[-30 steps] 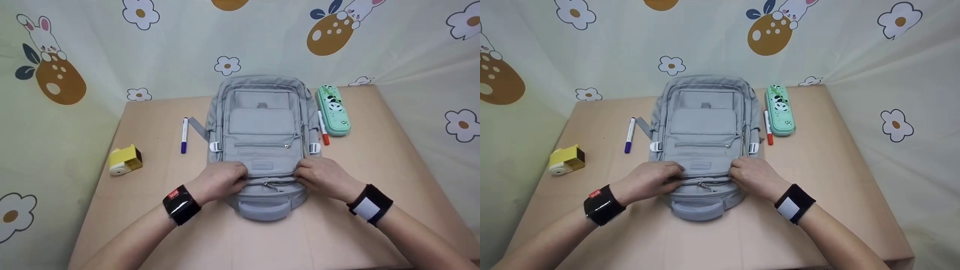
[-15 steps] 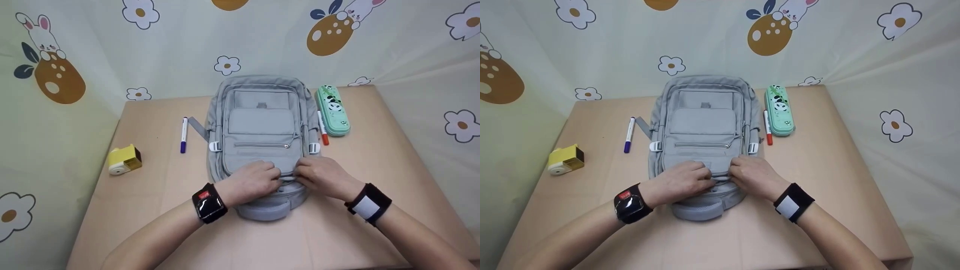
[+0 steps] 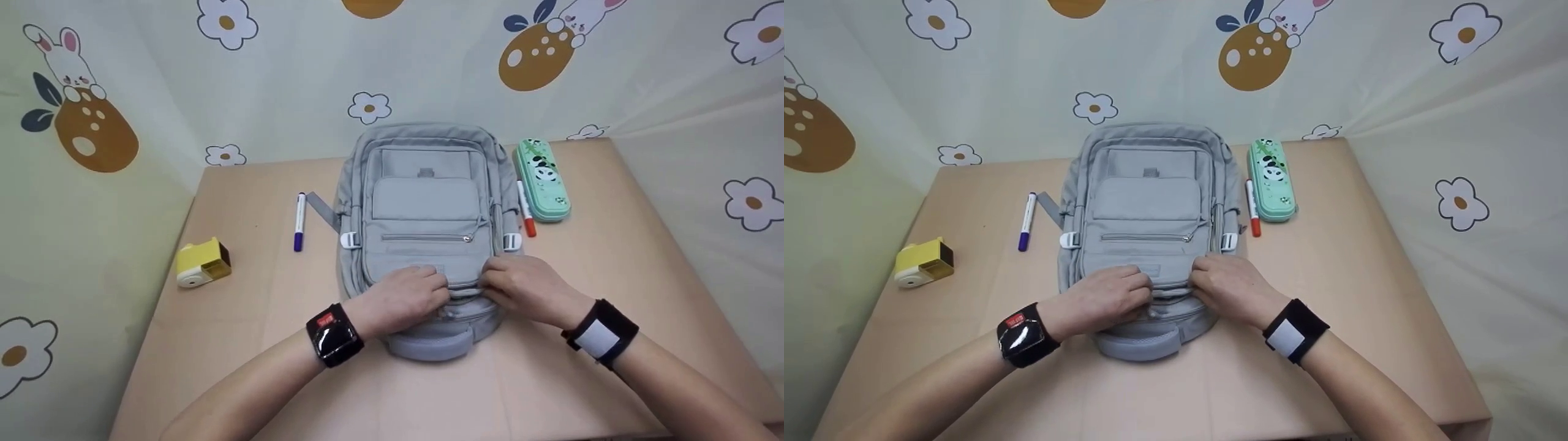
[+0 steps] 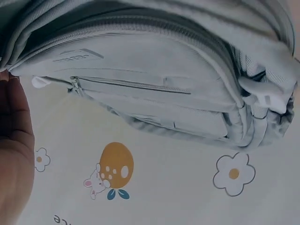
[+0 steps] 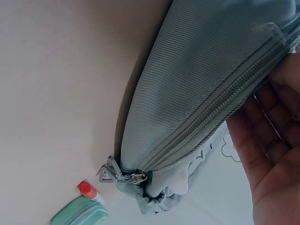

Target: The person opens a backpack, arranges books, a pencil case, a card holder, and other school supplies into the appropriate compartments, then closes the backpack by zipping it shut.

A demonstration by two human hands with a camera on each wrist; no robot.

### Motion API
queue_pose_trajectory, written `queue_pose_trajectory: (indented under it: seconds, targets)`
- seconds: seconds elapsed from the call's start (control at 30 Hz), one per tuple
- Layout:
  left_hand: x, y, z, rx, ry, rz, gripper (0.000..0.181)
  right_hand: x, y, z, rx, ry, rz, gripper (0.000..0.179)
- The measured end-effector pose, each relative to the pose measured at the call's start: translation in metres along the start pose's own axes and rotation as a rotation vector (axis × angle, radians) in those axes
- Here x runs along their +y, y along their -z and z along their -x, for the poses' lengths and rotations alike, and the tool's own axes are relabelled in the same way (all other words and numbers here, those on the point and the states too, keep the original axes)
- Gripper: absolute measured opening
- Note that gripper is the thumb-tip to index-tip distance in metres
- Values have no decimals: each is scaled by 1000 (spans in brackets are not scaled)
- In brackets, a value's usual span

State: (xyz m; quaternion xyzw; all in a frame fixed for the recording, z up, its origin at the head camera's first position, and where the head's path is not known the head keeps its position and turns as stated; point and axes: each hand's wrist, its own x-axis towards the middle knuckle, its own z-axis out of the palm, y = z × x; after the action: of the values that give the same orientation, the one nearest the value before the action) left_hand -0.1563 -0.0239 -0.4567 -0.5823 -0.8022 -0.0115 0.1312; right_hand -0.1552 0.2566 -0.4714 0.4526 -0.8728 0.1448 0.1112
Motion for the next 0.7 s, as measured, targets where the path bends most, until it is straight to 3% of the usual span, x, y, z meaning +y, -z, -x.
queue_pose_trajectory:
  seconds: [0.2,0.33,0.5,0.7]
  targets:
    - [-1,1,14,45,170,257,15,1,0,0,18,10,-3,11]
    - [-1,0,21,84,245,373,15,0,0,0,19,6,-6,11]
    - [-2,0,26,127,278,406,8,-1,0,1,20,-1,-9,11]
    - [-4,0,38,159,257,340,8,0,-1,0,25,7,-12,11]
